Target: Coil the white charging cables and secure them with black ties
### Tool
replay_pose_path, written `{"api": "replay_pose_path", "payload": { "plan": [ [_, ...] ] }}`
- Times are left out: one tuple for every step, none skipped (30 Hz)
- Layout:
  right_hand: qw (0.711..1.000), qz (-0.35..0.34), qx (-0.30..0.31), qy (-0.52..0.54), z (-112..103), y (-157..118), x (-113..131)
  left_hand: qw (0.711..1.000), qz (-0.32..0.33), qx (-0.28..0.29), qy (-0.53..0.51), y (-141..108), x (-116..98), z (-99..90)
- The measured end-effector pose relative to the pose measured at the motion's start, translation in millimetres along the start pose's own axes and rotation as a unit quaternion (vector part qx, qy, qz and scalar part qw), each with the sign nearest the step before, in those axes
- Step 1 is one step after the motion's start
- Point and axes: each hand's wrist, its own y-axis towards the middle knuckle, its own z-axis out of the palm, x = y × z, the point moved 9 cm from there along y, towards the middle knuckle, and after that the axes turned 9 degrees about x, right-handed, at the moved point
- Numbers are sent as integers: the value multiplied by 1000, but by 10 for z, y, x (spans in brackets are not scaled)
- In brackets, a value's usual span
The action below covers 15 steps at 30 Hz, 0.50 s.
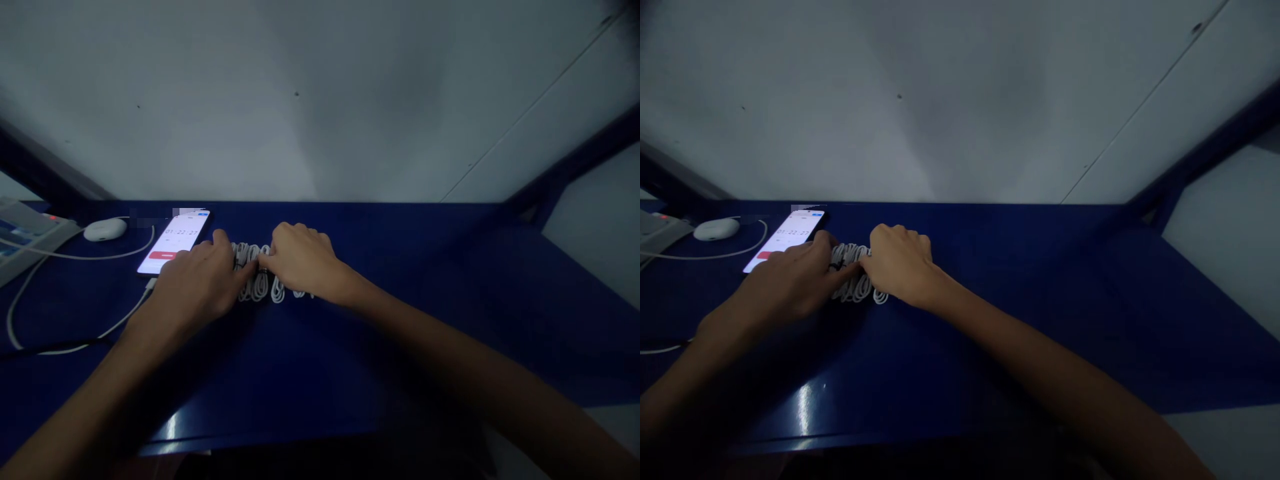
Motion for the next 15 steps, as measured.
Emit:
{"api": "replay_pose_path", "payload": {
  "plan": [
    [1000,1,-4,-3,-19,-13,-11,1000,-1,-1,-4,-9,-5,-9],
    [1000,5,-10,-5,-46,-30,-28,1000,-4,1,-10,-17,-8,-13],
    [1000,10,-16,-5,-77,-52,-45,1000,-4,4,-15,-23,-16,-15],
    [1000,18,-24,-6,-113,-79,-64,1000,-2,5,-19,-27,-28,-18],
    [999,26,-31,-7,-143,-109,-81,1000,2,7,-21,-29,-43,-18],
    [999,34,-38,-9,-167,-140,-92,1000,7,10,-23,-28,-57,-14],
    [997,50,-51,-16,-196,-176,-110,1000,9,11,-24,-26,-66,-9],
    [994,74,-72,-38,-229,-216,-130,1000,10,11,-25,-22,-67,-3],
    [989,93,-86,-69,-244,-252,-134,1000,9,10,-27,-18,-63,3],
    [985,107,-94,-98,-239,-277,-125,999,8,8,-30,-13,-56,10],
    [982,112,-88,-120,-206,-286,-109,999,9,4,-33,-9,-51,12],
    [981,119,-74,-134,-160,-285,-103,999,10,0,-35,-5,-47,12],
    [980,125,-57,-142,-109,-278,-104,999,9,-4,-36,-3,-39,10],
    [979,133,-39,-148,-63,-267,-114,999,7,-6,-36,-2,-31,9],
    [979,139,-21,-150,-23,-256,-126,999,4,-6,-35,-2,-24,9]
  ]
}}
